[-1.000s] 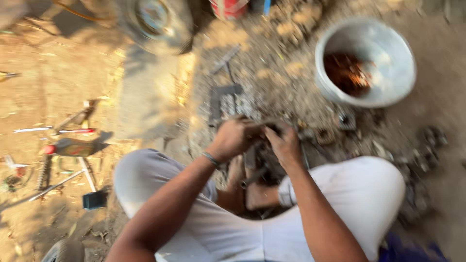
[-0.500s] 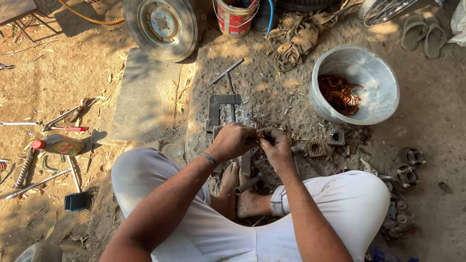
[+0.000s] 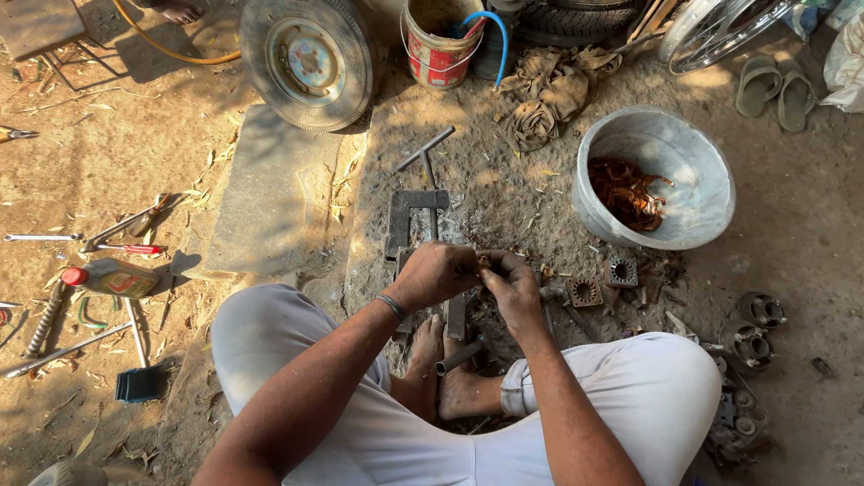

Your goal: The person uses a hammer to break apart a metal housing clamped in a bench vise, then removes and separates the internal copper windings by hand. The separated copper pieces are placed into a nearby bucket.

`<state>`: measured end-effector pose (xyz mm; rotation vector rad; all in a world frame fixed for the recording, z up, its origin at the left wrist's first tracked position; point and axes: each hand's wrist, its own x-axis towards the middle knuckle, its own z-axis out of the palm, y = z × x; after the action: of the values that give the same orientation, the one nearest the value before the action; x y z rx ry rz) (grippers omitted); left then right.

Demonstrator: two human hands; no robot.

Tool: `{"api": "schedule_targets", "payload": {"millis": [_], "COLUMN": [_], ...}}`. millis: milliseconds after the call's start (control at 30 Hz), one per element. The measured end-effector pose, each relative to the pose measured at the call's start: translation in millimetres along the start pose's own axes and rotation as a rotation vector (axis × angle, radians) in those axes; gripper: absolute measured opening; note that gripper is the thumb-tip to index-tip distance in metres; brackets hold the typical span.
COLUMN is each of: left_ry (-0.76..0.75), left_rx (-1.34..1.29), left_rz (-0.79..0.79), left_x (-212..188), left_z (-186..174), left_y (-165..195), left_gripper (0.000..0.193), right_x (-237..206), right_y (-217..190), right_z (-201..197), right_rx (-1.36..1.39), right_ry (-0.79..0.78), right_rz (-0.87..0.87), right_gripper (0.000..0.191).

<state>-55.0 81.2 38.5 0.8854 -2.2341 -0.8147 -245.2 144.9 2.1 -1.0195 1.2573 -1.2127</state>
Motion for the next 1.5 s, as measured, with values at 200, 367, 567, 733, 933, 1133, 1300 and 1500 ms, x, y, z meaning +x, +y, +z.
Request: {"api": "schedule_targets", "payload": {"millis": [200,367,567,733,933,1133,1300,1500], "left_ry": [-0.043,-0.097,-0.082,-0.086,-0.056,-0.057,-0.104,-0.050], "left_rx": [0.071,0.058,0.109,0.143,0.129,0.162,0.183,0.095], "left_rz": [-0.006,-0.008,-0.046,-0.035,0.016,0.011,-0.045,-0.052], "left_x": [2,2,-1,0,-1,0,1,1], "left_z": [3,8,12,11,13,19,24,20], "left_y": [0,2,8,11,9,8,7,3], "left_gripper": [0.018,0.020,0.019,0.013,0.015,0.014,0.013,0.012], "right_x": [7,7,13,14,14,15,10,11], "right_y": [4,19,29,32,39,34,25,22], "right_z": [-2,-4,-3,-2,-5,-2,0,0], "right_rx": [-0.103,-0.118,-0.202,-0.175,-0.243,-0.294,-0.317,-0.283], "right_ry": [0.027,0.080,0.199,0.198,0.143,0.153,0.137,0.155], "right_rz": [0.002,-0.013,0.107,0.054,-0.038,-0.033,0.030,0.092], "right_gripper": [0.023,0.020,0.022,0.025,0.017,0.015,0.018,0.021]}}
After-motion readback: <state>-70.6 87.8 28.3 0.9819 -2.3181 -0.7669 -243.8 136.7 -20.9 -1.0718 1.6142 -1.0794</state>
